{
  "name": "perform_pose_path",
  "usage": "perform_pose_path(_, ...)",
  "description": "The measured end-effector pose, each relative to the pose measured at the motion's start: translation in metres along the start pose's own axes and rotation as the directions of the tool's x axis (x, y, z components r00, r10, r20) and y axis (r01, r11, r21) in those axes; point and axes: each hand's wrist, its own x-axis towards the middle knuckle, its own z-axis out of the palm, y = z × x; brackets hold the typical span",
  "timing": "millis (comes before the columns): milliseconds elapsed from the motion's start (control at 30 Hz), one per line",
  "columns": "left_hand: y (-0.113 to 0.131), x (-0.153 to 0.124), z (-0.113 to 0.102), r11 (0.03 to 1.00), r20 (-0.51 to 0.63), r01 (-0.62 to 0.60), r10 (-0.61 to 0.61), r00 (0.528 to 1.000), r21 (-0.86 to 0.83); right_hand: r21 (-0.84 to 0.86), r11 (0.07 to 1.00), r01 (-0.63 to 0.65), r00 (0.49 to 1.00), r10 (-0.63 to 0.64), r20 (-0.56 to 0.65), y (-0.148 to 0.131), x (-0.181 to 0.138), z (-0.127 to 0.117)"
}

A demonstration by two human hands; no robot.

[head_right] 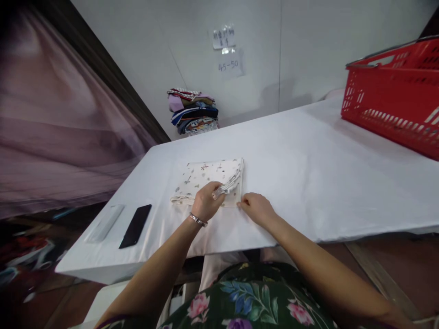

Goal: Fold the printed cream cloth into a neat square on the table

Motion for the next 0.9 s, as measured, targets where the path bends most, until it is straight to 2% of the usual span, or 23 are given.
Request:
perform_pose_path(200, -0.001, -0.004, 0.005, 1.0, -0.006, -0.027, 0.027, 1.0, 0.015, -0.149, 0.982, -0.116, 0.991, 0.125, 0.055, -0.014, 0.006, 0.013)
perform_pose_path(267, -0.001, -0.005, 0.006, 0.999, -0.004, -0.04, 0.041, 0.999, 0.021, -0.146, 0.98, -0.136, 0.988, 0.144, 0.046, -0.014, 0.007, 0.015)
perform_pose_path(333, -0.002, -0.006, 0.008, 0.998, 0.002, -0.055, 0.055, 0.999, 0.026, -0.039, 0.989, -0.145, 0.989, 0.146, 0.024, -0.012, 0.008, 0.016)
perform_pose_path(400, -0.002, -0.007, 0.009, 0.996, 0.011, -0.081, 0.081, 0.997, 0.041, 0.154, 0.975, -0.158, 0.987, 0.157, 0.023, -0.01, 0.008, 0.017)
perform_pose_path(500, -0.003, -0.011, 0.015, 0.985, 0.037, -0.152, 0.15, 0.988, 0.085, 0.471, 0.862, -0.19, 0.982, 0.164, 0.095, -0.009, 0.008, 0.017)
perform_pose_path(600, -0.005, -0.016, 0.023, 0.971, 0.036, -0.207, 0.205, 0.978, 0.117, 0.665, 0.717, -0.208, 0.978, 0.136, 0.159, -0.009, 0.007, 0.018)
perform_pose_path(767, -0.004, -0.026, 0.028, 0.967, -0.049, -0.225, 0.232, 0.971, 0.119, 0.804, 0.517, -0.294, 0.956, 0.142, 0.258, -0.009, 0.006, 0.019)
perform_pose_path(900, 0.0, -0.035, 0.025, 0.957, -0.036, -0.262, 0.268, 0.963, 0.123, 0.855, 0.398, -0.332, 0.943, 0.128, 0.306, -0.01, 0.007, 0.019)
